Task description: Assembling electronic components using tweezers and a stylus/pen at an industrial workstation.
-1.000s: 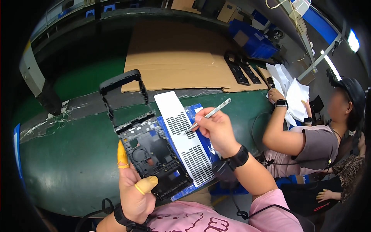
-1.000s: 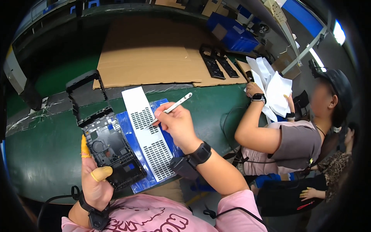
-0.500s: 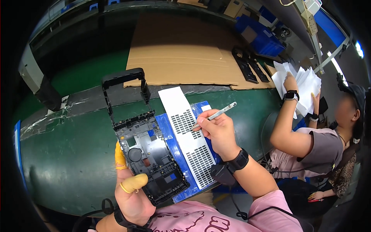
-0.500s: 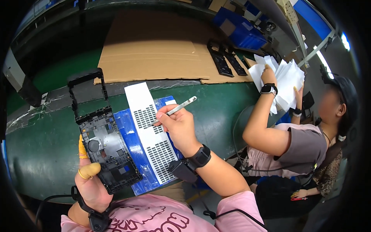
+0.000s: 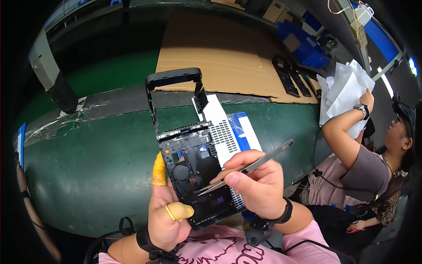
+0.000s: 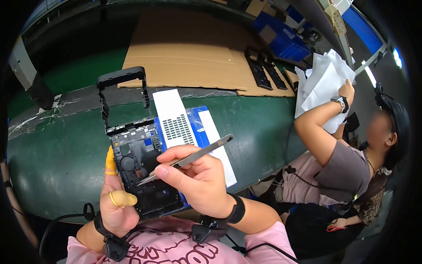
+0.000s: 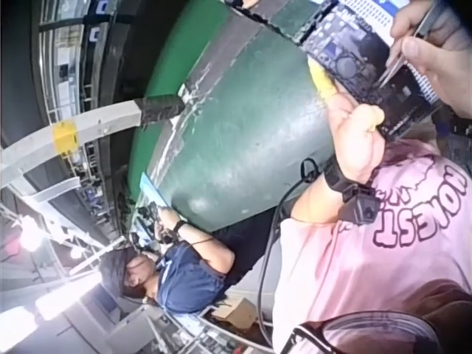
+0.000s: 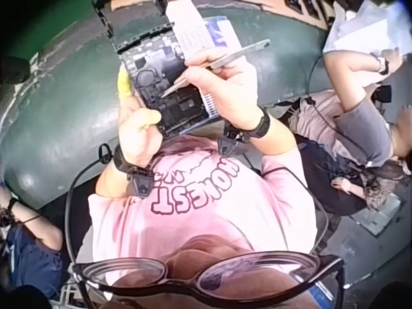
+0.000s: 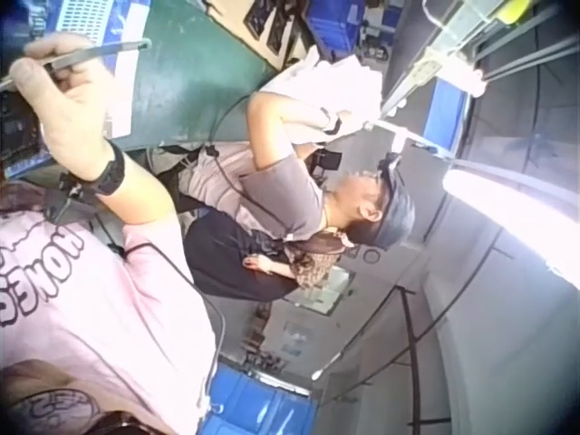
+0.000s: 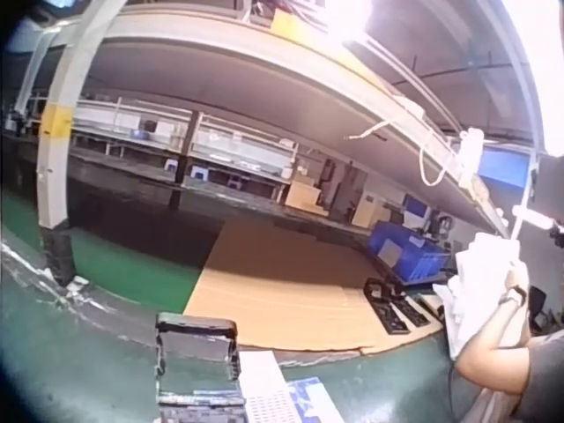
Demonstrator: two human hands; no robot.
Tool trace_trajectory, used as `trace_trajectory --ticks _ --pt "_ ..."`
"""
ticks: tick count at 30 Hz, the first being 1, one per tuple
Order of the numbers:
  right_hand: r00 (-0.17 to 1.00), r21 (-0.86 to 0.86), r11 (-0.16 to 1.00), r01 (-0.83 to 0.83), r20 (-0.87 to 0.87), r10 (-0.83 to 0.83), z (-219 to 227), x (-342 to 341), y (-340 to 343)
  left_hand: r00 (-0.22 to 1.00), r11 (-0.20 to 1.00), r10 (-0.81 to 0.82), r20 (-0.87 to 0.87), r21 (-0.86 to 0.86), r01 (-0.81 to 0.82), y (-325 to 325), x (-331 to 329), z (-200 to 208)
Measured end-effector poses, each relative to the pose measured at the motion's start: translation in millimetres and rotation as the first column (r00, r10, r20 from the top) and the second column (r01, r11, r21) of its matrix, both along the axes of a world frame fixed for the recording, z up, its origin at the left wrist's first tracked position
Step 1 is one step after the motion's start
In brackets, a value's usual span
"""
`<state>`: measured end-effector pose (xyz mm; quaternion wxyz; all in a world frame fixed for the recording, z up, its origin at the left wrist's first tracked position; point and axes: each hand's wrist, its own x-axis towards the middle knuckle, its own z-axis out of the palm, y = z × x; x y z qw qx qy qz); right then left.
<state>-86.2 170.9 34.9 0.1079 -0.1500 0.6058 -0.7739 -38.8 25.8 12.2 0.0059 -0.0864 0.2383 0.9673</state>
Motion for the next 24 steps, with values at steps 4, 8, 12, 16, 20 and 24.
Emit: trace_trajectory --ticks 4,8,12,16,20,24 --pt "0.997 0.024 1.000 -0.007 0.075 0.006 -3 1 -6 0.999 1.000 -0.020 -0.039 0.021 0.021 -1 3 1" --pt "0.996 -0.033 0.999 -0.022 0.091 0.025 -7 -2 -8 0.998 0.999 -0.023 -0.060 0.030 0.024 -2 4 -1" --pt "0.994 -0.069 0.997 -0.044 0.094 0.051 -8 -3 -10 0.999 1.000 -0.013 -0.051 0.024 0.014 -4 4 -1" --pt "0.993 -0.074 0.996 -0.049 0.102 0.056 -8 -5 -11 0.998 1.000 -0.017 -0.058 0.024 0.018 -5 4 -2" --pt "0.994 -0.073 0.996 -0.053 0.096 0.060 -9 -7 -11 0.999 1.000 -0.011 -0.037 0.004 0.011 -4 4 -1" --pt "0.995 -0.061 0.997 -0.050 0.087 0.056 -10 -6 -11 0.999 1.000 -0.020 -0.045 -0.009 0.020 -3 4 -3"
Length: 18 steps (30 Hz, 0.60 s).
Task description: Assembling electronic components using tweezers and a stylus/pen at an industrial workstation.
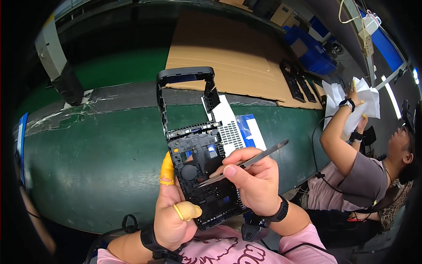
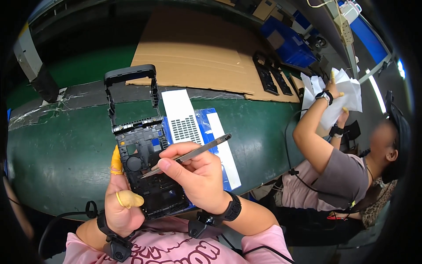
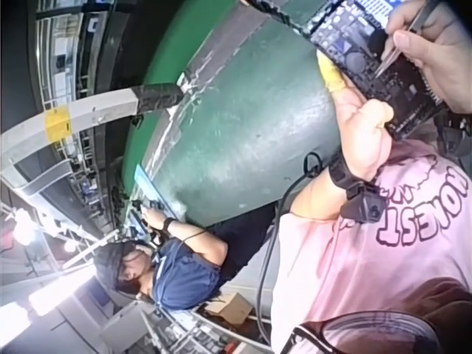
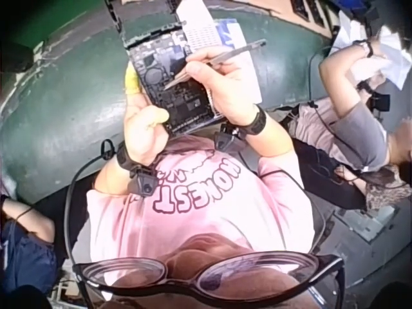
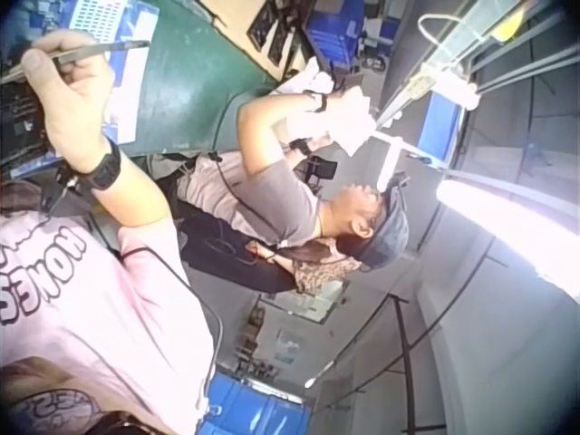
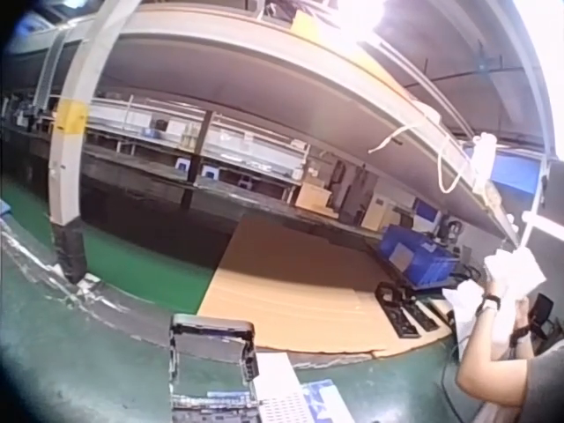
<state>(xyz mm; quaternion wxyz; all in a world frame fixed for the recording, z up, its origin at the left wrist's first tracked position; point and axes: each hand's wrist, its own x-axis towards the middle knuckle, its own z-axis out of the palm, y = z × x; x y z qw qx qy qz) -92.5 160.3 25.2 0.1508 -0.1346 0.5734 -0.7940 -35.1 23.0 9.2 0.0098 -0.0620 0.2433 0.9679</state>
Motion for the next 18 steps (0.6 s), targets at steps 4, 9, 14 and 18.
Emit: trace_trajectory --ticks 4,9,14,18 --pt "1.000 -0.010 1.000 0.011 -0.004 -0.011 -1 1 -2 1.000 1.000 0.020 0.000 0.002 -0.020 0 1 -1" --pt "0.999 -0.010 0.999 0.036 -0.038 -0.036 -3 0 -6 1.000 1.000 -0.004 -0.020 0.017 0.005 -3 -1 0" --pt "0.999 -0.122 0.992 0.042 0.035 -0.038 -3 -4 -3 1.000 0.999 0.004 -0.020 0.039 -0.003 -8 0 1" --pt "0.950 -0.146 0.940 0.309 0.091 -0.298 1 -4 13 0.999 0.993 0.030 0.021 0.115 -0.033 -14 7 10"
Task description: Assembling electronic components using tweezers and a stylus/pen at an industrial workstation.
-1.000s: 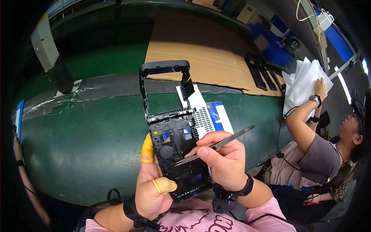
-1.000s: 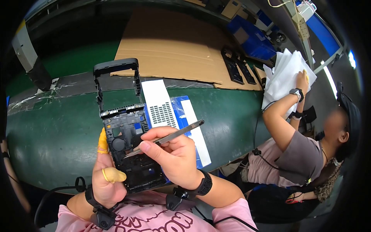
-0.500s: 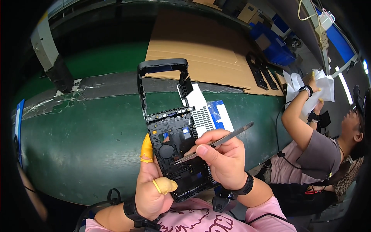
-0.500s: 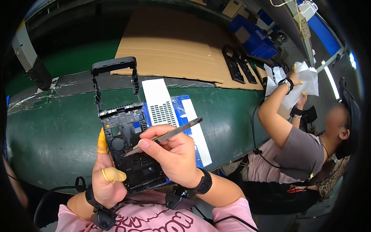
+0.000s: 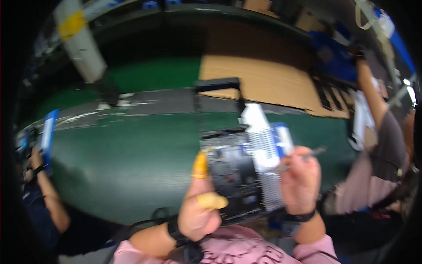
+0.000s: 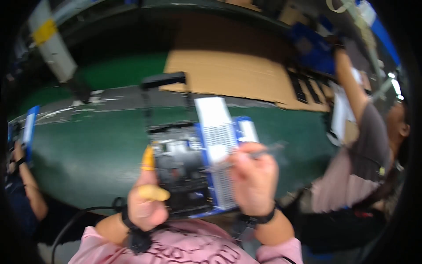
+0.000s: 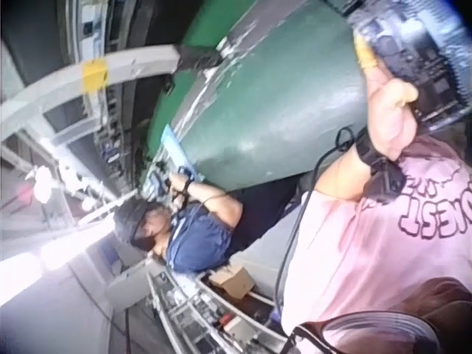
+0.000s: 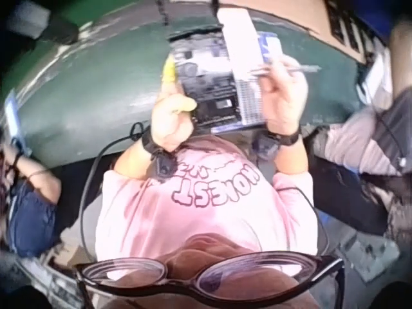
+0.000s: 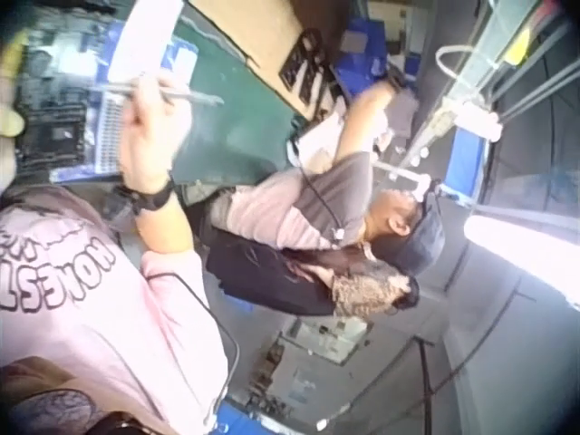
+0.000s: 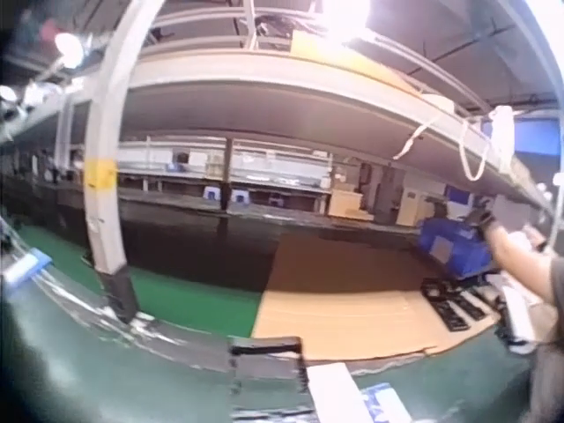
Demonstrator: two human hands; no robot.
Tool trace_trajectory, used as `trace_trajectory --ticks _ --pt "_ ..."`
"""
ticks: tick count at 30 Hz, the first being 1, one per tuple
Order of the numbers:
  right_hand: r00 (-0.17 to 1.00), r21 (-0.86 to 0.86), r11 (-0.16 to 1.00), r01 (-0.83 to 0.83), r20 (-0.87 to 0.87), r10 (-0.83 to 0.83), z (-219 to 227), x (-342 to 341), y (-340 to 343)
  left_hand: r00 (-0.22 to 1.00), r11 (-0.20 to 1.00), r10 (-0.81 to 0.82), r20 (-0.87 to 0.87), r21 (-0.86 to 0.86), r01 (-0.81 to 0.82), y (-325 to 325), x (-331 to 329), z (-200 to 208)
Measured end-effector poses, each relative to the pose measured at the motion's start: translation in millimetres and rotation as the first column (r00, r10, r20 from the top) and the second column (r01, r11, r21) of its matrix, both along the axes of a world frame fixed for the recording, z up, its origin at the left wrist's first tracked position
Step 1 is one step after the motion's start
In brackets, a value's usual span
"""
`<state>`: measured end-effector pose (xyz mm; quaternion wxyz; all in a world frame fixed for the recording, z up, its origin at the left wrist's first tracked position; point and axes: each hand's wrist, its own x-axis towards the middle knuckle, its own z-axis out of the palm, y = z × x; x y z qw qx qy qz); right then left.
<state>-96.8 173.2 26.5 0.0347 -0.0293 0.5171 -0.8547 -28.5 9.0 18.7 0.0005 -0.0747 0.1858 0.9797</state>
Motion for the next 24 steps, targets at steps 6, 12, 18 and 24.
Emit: trace_trajectory --ticks 6,12,18,24 --pt "0.970 -0.186 0.953 -0.241 -0.052 0.236 11 36 1 0.994 0.995 -0.096 -0.046 -0.040 0.094 7 -12 -6" --pt "0.927 -0.316 0.879 -0.356 -0.004 0.374 9 44 0 1.000 0.993 0.020 0.017 -0.119 -0.017 24 -4 -8" --pt "0.945 -0.369 0.876 -0.311 -0.022 0.326 2 44 13 0.996 0.960 0.049 0.078 -0.280 -0.026 21 -5 -7" --pt "0.964 -0.321 0.914 -0.247 -0.182 0.196 -13 26 55 0.992 0.712 0.078 0.098 -0.703 0.013 -29 -45 19"
